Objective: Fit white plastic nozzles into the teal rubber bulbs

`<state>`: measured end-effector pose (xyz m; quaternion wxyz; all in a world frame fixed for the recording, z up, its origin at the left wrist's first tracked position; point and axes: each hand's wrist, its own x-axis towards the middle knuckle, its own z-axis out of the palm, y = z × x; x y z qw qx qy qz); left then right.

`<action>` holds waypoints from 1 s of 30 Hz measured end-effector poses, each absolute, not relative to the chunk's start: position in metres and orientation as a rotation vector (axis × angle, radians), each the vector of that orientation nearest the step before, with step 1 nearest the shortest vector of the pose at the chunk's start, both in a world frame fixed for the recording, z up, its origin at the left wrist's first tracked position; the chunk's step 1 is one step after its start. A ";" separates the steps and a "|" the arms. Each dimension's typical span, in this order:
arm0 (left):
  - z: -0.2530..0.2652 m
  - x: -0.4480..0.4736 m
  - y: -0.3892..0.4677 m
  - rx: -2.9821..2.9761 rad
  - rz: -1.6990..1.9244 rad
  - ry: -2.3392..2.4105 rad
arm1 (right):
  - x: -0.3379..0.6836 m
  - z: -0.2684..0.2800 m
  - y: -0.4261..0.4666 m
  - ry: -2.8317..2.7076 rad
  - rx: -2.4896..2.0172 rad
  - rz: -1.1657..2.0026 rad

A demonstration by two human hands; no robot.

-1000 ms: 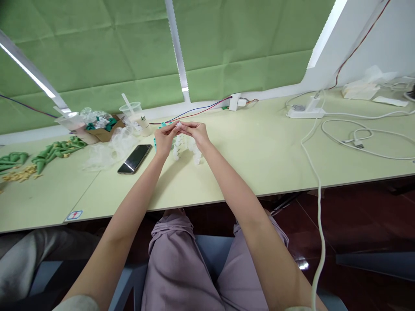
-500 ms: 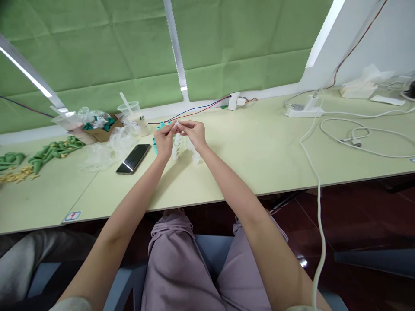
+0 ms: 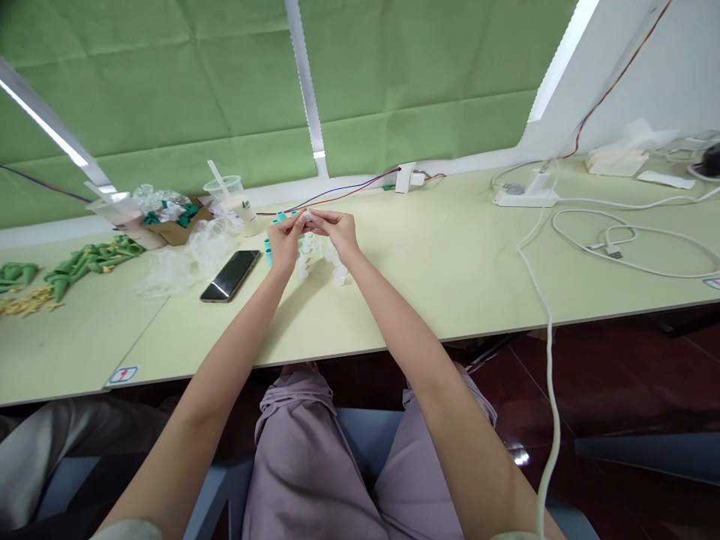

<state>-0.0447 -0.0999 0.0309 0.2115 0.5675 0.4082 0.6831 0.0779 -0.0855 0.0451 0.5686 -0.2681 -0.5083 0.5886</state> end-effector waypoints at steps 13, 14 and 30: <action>0.031 -0.049 -0.101 1.564 1.877 1.158 | 0.076 0.040 -0.080 -1.249 -0.731 1.292; 0.032 -0.049 -0.101 1.562 1.869 1.153 | 0.077 0.042 -0.080 -1.237 -0.747 1.294; 0.026 -0.068 -0.099 2.109 1.622 1.607 | 0.143 0.026 -0.035 -1.378 -1.332 0.566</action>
